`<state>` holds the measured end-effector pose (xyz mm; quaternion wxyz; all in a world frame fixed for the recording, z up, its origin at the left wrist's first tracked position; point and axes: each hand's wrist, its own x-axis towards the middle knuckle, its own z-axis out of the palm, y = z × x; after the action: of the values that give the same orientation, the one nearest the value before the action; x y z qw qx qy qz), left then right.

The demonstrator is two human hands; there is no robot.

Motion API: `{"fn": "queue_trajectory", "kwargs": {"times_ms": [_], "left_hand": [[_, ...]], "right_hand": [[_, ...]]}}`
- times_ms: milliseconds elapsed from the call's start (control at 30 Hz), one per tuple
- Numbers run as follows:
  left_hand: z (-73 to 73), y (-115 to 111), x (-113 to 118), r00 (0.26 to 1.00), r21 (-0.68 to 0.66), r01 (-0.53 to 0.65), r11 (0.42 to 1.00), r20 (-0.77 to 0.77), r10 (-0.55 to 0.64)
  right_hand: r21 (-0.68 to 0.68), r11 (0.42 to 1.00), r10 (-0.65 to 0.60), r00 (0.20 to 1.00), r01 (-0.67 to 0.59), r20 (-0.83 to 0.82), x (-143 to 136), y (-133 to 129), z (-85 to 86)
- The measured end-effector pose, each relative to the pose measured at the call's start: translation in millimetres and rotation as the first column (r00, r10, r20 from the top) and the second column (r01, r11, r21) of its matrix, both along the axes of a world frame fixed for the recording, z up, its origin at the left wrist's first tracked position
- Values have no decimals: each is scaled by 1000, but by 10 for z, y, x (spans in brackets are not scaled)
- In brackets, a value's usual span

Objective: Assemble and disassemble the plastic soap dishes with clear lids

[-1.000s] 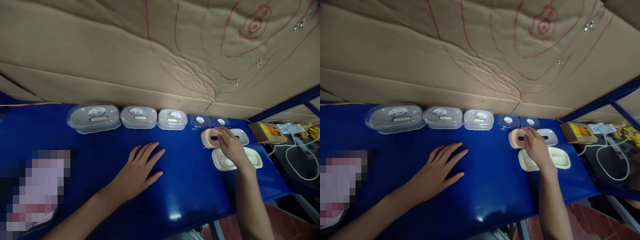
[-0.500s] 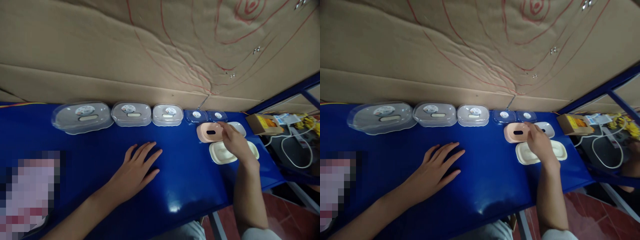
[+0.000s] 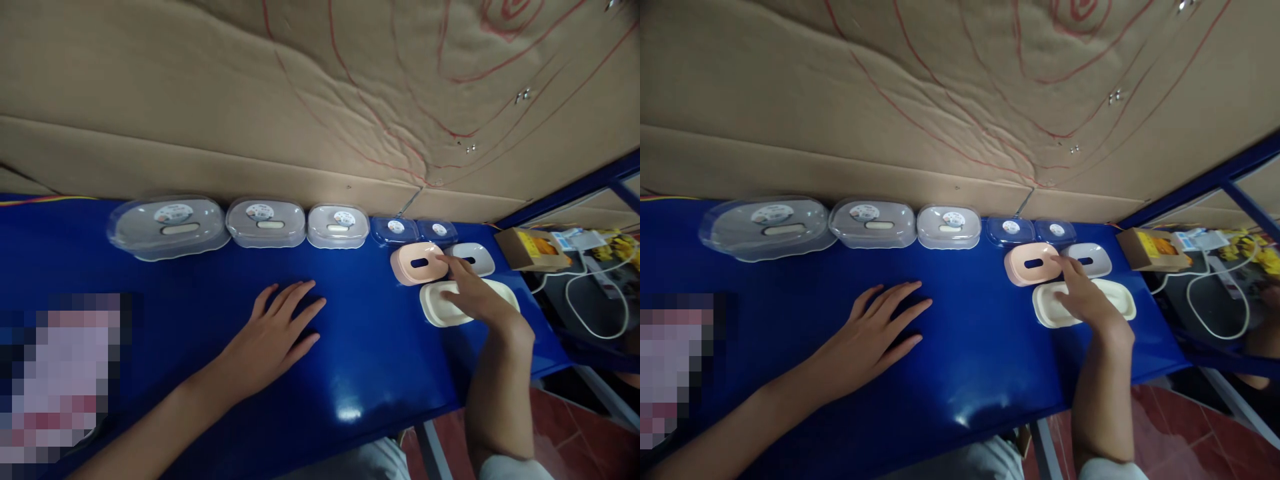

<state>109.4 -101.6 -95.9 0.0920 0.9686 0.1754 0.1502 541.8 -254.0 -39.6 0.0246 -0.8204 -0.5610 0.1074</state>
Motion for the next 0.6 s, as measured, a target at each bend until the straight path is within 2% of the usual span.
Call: {"fn": "queue_trajectory", "kwargs": {"times_ms": [133, 333, 433, 500, 600], "left_hand": [[-1, -1, 0, 1000, -13, -4, 1000, 20, 4], [1, 2, 2, 1000, -21, 3, 1000, 14, -3], [14, 3, 3, 1000, -37, 0, 999, 8, 0], [19, 2, 4, 1000, -40, 0, 999, 0, 0], [17, -2, 4, 1000, -33, 5, 999, 3, -4]], "right_hand": [[-4, 1000, 22, 999, -22, -45, -103, 37, 29], [54, 998, -16, 997, 20, -80, -265, 73, 27], [36, 997, -65, 992, 69, -104, -318, 93, -7], [45, 996, -80, 997, 81, -18, -359, 119, -28], [117, 993, -16, 981, -6, 191, -446, 177, -56]]}}
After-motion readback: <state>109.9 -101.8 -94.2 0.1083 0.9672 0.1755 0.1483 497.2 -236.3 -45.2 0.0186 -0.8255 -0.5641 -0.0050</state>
